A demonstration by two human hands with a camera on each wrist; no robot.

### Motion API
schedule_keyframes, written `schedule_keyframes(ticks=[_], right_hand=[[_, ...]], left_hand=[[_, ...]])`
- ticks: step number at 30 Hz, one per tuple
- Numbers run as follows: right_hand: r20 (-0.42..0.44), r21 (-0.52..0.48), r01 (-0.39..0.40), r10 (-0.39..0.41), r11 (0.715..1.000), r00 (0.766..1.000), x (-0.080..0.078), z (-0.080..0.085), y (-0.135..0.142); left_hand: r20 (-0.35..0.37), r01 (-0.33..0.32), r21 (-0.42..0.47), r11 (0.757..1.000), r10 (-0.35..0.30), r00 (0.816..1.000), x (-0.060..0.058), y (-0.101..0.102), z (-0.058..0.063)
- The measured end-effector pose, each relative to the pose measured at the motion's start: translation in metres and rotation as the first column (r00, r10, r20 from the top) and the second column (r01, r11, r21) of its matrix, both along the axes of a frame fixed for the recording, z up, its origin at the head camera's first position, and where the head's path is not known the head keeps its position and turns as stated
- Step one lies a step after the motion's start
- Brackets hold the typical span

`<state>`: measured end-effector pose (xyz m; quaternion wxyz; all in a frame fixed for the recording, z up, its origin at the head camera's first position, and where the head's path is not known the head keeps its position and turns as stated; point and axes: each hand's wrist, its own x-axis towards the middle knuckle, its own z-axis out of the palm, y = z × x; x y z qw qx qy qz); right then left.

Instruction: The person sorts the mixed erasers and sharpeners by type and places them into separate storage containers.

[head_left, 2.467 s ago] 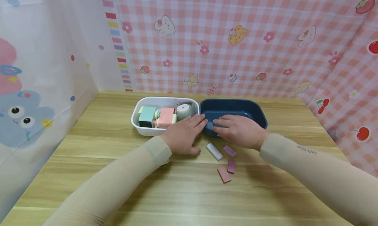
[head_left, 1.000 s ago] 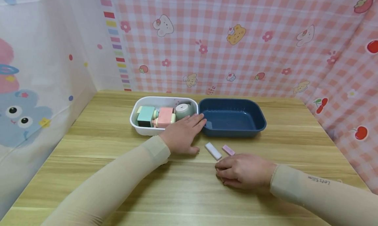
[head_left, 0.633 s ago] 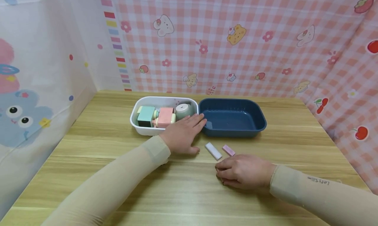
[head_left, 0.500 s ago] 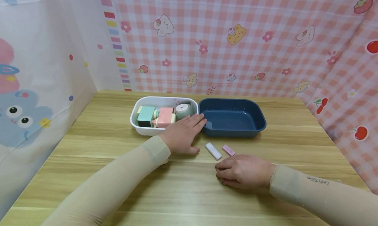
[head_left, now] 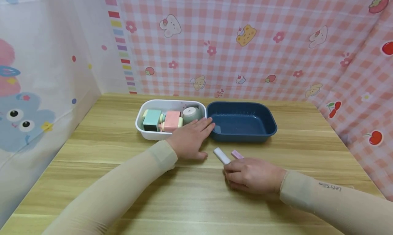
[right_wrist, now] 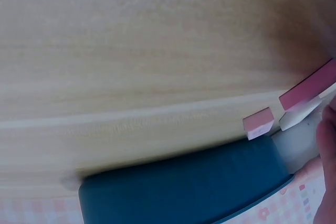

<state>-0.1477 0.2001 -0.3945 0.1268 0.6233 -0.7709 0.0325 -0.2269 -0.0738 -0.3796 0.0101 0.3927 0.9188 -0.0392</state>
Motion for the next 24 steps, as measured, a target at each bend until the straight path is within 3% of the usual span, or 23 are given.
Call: schedule_keyframes(ticks=[9, 24], right_hand=[[-0.119, -0.101, -0.014, 0.002, 0.995, 0.993, -0.009, 0.007, -0.001], [-0.178, -0.109, -0.012, -0.008, 0.994, 0.984, -0.022, 0.019, 0.003]], left_hand=[[0.001, 0.002, 0.008, 1.0, -0.002, 1.0, 0.0, 0.0, 0.001], [0.011, -0.002, 0.007, 1.0, 0.002, 1.0, 0.0, 0.0, 0.001]])
